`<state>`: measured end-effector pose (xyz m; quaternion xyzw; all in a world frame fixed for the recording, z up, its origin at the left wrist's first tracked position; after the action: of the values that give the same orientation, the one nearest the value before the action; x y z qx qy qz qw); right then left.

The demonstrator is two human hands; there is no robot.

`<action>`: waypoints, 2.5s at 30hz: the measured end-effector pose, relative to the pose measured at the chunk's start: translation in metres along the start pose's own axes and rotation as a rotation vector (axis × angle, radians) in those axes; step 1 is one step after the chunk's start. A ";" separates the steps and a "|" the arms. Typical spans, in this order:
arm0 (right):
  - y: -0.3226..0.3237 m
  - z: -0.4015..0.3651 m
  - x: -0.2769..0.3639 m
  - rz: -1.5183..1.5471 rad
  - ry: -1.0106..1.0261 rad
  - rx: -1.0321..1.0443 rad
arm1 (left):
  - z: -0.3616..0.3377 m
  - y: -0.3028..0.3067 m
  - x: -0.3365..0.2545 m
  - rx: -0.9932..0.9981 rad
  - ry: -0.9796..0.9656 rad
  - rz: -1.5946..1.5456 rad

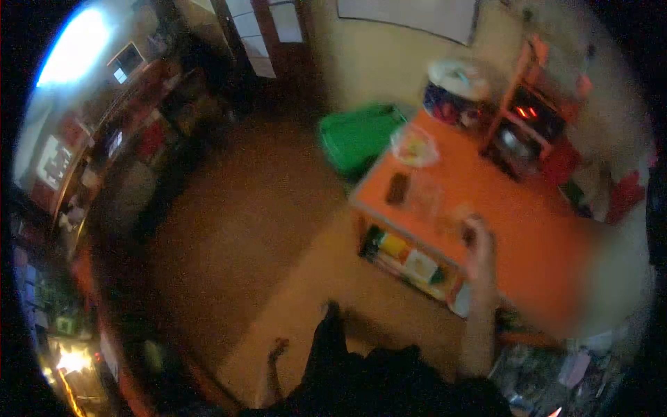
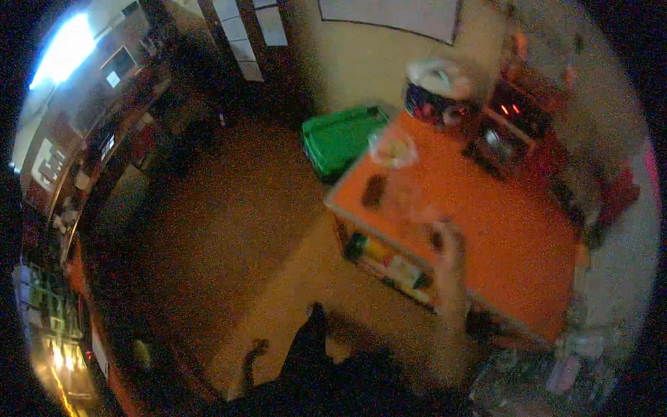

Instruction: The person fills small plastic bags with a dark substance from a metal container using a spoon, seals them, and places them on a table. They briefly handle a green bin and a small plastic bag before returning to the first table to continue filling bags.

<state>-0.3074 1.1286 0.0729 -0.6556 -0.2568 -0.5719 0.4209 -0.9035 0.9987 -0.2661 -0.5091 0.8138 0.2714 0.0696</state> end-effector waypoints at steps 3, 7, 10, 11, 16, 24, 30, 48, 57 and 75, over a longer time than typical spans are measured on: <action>-0.136 0.067 -0.037 0.284 -0.162 -0.060 | 0.110 0.026 -0.168 0.067 -0.334 -0.013; -0.232 0.155 -0.097 0.267 -0.217 0.111 | 0.215 -0.032 -0.410 0.415 -0.710 -0.454; -0.277 0.211 -0.139 0.317 -0.313 -0.037 | 0.184 -0.069 -0.564 0.422 -0.513 -0.644; -0.281 0.234 -0.176 0.339 -0.338 -0.064 | 0.181 -0.077 -0.604 0.430 -0.463 -0.711; -0.298 0.308 -0.210 0.256 -0.473 -0.096 | 0.188 -0.090 -0.706 0.396 -0.262 -0.961; -0.356 0.388 -0.205 -0.268 -0.172 0.183 | 0.177 -0.151 -0.694 0.163 -0.611 -0.838; -0.431 0.404 -0.226 -1.037 0.172 0.570 | 0.102 -0.135 -0.725 0.249 -0.760 -0.816; -0.438 0.370 -0.264 -1.200 0.019 0.799 | 0.137 -0.110 -0.712 0.326 -0.571 -0.593; -0.349 0.235 -0.202 -0.728 0.026 0.381 | 0.154 -0.018 -0.633 0.207 -0.603 -0.381; -0.163 -0.123 -0.189 -0.554 -0.238 -0.043 | 0.009 0.054 -0.375 0.167 -0.802 0.265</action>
<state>-0.5471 1.1355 -0.0682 -0.6317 -0.4612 -0.5895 0.2016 -0.7748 1.3178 -0.1080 -0.2468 0.7998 0.3877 0.3861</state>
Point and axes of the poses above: each hand's wrist, its own z-axis towards the middle knuckle, its own y-axis out of the back of the hand, x = y × z, the point moved 1 cm from there along z, towards the middle knuckle, and after that the axes turned 6 degrees about z, right-handed, at the moved point
